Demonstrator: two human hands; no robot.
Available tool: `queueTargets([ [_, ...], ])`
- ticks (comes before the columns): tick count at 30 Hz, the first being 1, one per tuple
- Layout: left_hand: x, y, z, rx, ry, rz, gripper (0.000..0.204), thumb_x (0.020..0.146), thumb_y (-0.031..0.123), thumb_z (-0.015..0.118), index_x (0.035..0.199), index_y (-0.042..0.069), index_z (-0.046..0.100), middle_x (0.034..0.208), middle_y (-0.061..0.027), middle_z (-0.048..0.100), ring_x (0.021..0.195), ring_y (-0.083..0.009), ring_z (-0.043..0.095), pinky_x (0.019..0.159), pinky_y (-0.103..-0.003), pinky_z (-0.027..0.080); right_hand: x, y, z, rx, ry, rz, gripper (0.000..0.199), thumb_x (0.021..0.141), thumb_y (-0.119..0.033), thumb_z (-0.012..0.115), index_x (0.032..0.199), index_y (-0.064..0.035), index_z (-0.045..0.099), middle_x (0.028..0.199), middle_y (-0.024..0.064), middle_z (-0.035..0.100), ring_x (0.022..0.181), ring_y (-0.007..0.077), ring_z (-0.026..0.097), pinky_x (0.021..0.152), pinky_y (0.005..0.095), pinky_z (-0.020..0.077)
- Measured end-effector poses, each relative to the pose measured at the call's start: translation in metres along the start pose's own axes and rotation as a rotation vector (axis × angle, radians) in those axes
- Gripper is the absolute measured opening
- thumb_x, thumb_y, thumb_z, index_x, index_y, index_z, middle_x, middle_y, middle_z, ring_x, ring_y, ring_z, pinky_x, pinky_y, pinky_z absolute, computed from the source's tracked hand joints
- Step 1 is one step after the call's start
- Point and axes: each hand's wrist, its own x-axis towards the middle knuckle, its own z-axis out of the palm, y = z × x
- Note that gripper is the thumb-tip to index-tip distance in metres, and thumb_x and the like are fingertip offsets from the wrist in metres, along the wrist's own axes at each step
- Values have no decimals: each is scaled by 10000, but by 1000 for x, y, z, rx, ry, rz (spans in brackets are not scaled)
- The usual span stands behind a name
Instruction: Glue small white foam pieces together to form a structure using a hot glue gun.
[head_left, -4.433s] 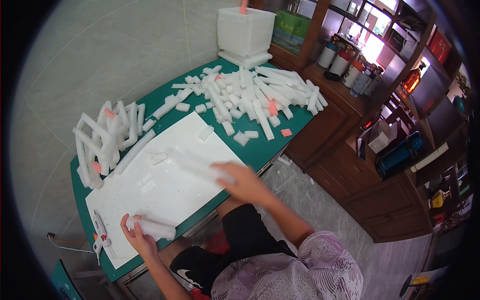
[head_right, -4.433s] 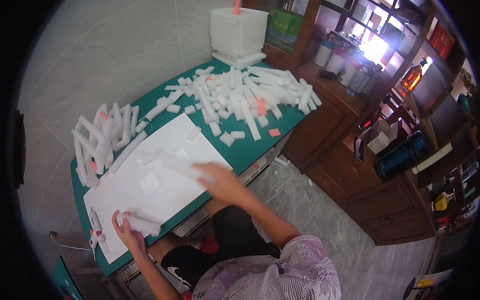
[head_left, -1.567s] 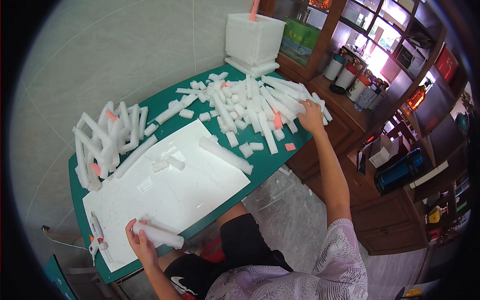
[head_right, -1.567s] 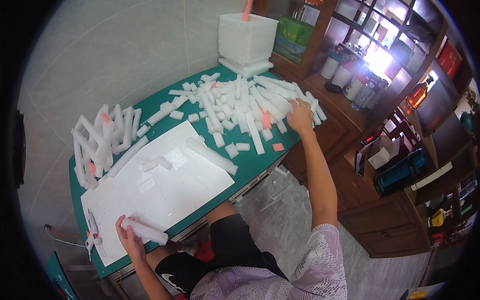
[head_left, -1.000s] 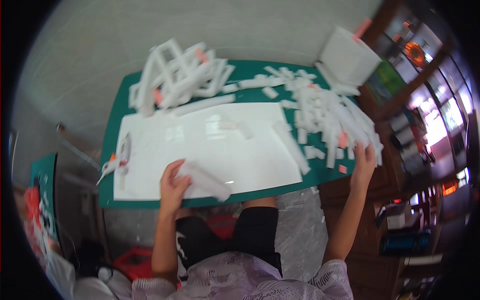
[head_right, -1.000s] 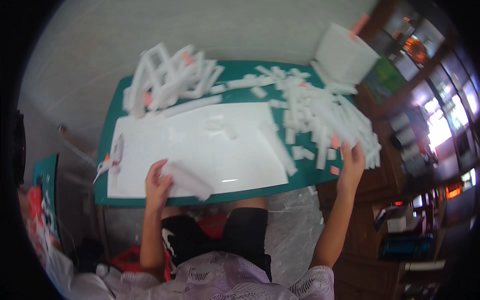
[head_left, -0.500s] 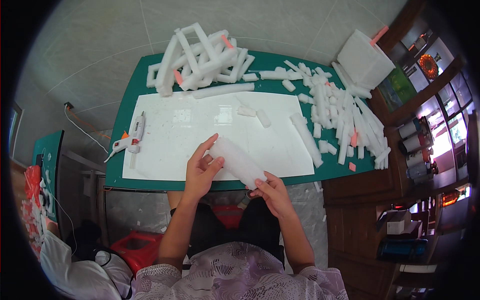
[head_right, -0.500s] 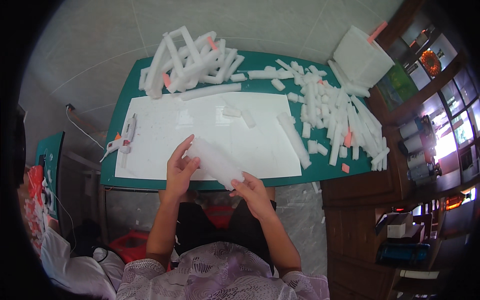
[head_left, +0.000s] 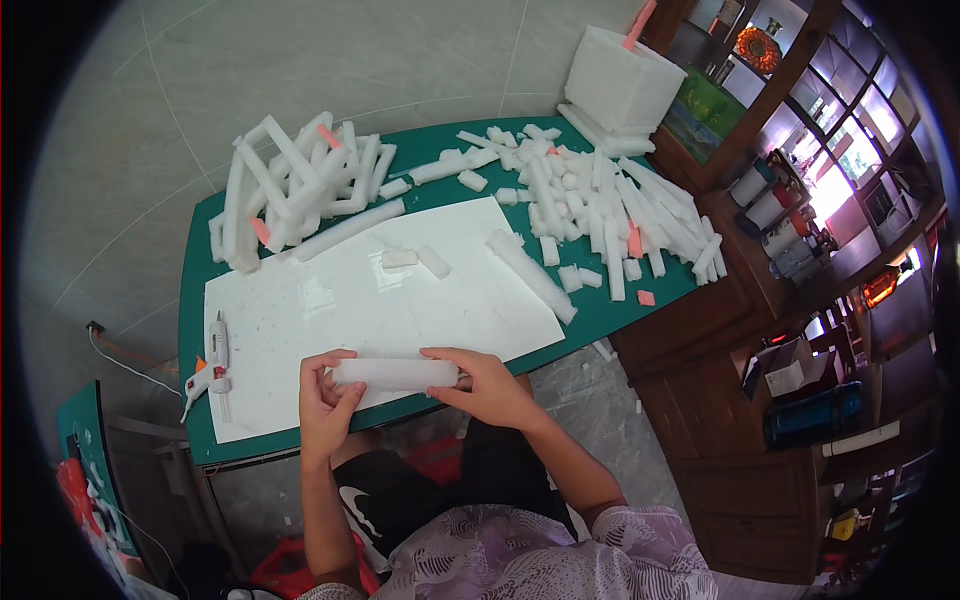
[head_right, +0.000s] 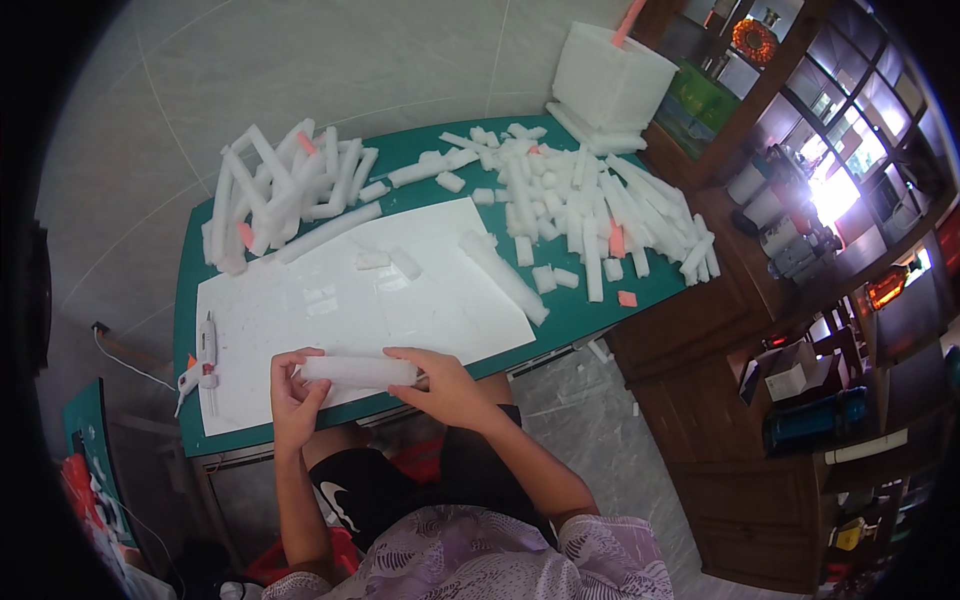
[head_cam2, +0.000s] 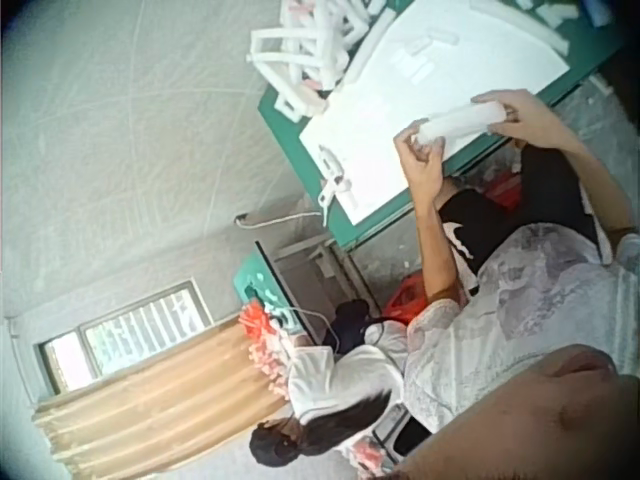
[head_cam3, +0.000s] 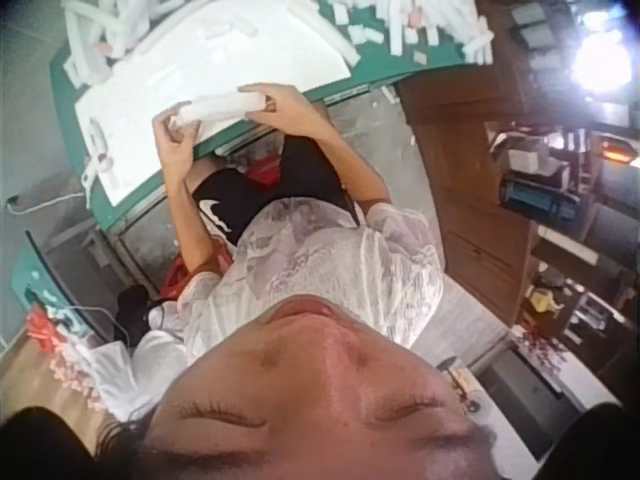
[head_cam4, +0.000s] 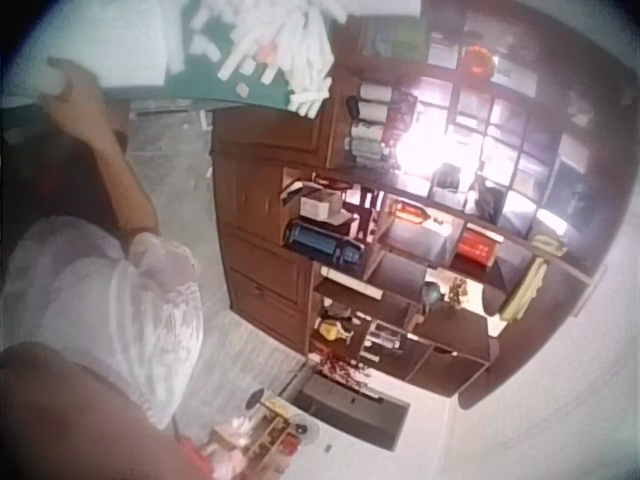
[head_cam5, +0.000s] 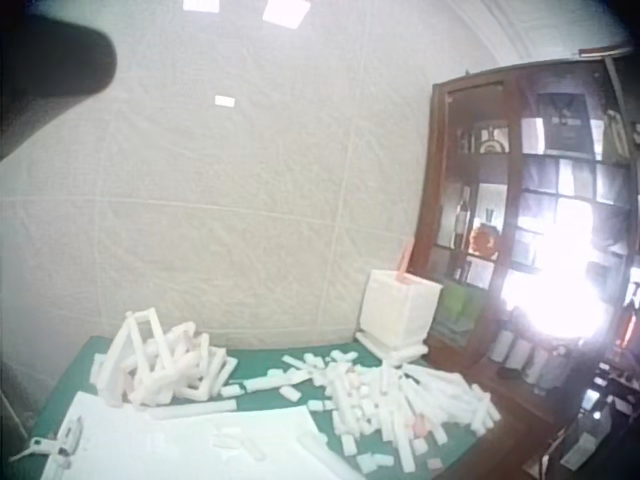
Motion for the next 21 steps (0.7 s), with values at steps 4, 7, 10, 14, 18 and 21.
queueTargets([
  [4,4,16,-16,660,-123,50,400,814,-48,709,1193,-13,586,1184,-151,629,1075,-256,635,919,-354,515,22,-1,-9,-305,-137,-100,507,872,-134,719,1329,14,555,1157,178,642,1017,259,667,873,347,570],
  [7,2,16,-26,787,-123,89,398,776,-8,754,1157,-25,639,1134,-145,669,1048,-270,646,917,-357,503,39,14,-7,-500,-178,-255,555,885,-182,704,1379,-12,515,1187,168,605,1070,292,633,928,369,540],
  [10,-7,4,-33,752,-56,-67,403,791,10,766,1169,-23,629,1164,-157,661,1035,-273,639,918,-348,492,25,-8,-27,-358,-199,-226,629,891,-208,702,1447,-54,452,1375,149,511,1174,280,571,962,381,517],
  [14,-9,-3,-39,860,34,49,377,812,8,756,1164,-28,624,1173,-154,644,1050,-239,609,914,-318,473,-14,-14,-105,-304,102,-61,490,879,-136,703,1347,-74,572,1313,82,611,1089,176,609,822,332,560],
  [18,-1,-4,-29,775,26,-37,368,816,-8,740,1162,-28,618,1135,-139,625,1035,-226,589,914,-309,460,-34,56,-197,-799,680,-24,441,860,-46,652,1296,-40,587,1249,147,630,1036,265,634,824,346,535],
  [21,-4,-9,-34,796,27,-41,367,817,-16,734,1164,-29,617,1143,-137,620,1036,-221,584,914,-310,459,-32,68,-208,-1086,746,-113,466,845,-32,652,1304,-32,574,1230,186,614,1060,331,612,875,377,505],
])
